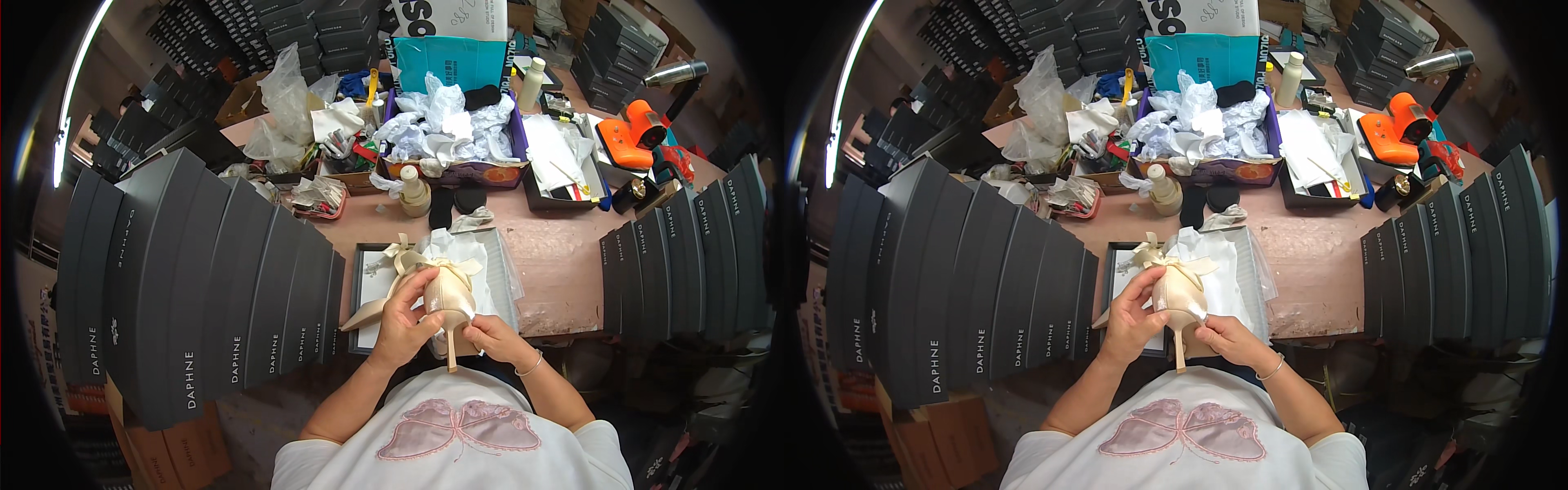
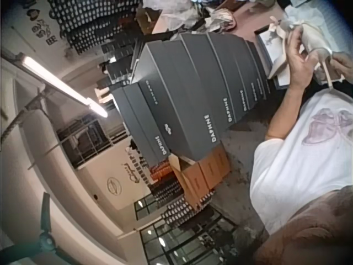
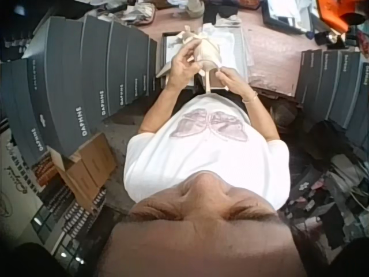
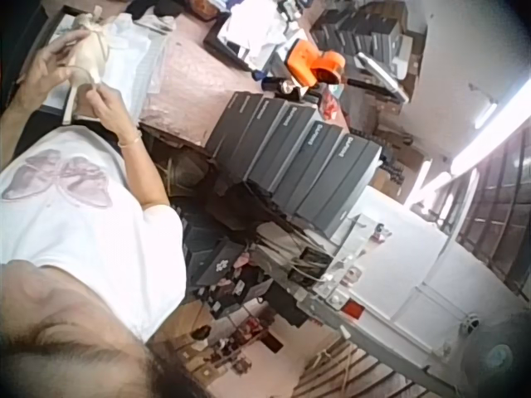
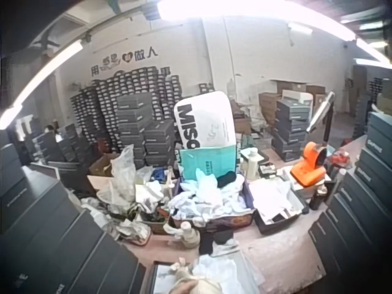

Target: Packing high-heeled shoes into branded boxes with protective wrapping and inserts.

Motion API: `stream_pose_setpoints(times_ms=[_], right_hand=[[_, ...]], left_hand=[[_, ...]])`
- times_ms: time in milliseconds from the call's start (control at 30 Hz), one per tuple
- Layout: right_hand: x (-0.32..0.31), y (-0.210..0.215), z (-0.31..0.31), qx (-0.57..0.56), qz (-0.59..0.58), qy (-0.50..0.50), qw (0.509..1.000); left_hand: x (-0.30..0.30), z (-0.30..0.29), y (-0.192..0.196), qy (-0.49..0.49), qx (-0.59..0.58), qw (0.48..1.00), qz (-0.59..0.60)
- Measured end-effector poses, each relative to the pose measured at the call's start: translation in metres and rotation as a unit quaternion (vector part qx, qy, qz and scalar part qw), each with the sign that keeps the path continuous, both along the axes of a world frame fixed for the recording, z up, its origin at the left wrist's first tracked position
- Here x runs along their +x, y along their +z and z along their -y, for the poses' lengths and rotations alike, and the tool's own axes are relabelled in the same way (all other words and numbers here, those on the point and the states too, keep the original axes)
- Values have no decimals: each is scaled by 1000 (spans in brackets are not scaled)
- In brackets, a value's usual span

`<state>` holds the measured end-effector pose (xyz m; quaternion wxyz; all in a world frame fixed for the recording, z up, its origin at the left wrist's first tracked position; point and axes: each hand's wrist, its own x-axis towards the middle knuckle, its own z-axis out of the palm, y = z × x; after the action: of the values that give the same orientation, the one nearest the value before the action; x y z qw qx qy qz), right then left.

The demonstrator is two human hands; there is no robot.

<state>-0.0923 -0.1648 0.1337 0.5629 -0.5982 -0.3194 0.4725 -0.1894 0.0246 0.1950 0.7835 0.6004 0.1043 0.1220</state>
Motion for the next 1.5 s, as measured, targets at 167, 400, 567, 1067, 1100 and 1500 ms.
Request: stream_pose_setpoints(times_ms=[167,400,567,1067,1100,1500], right_hand=[[-4,4,-1,6,13,-10,1000],[-7,-9,1,6,-8,-20,1000],[-30,-13,-18,37,-90,-51,994],[-24,9,-76,50,-6,219,975],[7,14,-68,21,-42,192,980],[268,-199,-70,-167,402,-140,889]], left_hand=[[-2,1,-2,0,-11,1000,-2],[-6,-3,-3,-43,36,998,14],[-20,-19,9,-25,379,925,-12],[-15,-79,-13,-85,162,977,-107],[-20,-74,-13,-91,154,978,-108],[2,-9,-13,-93,209,961,-153]])
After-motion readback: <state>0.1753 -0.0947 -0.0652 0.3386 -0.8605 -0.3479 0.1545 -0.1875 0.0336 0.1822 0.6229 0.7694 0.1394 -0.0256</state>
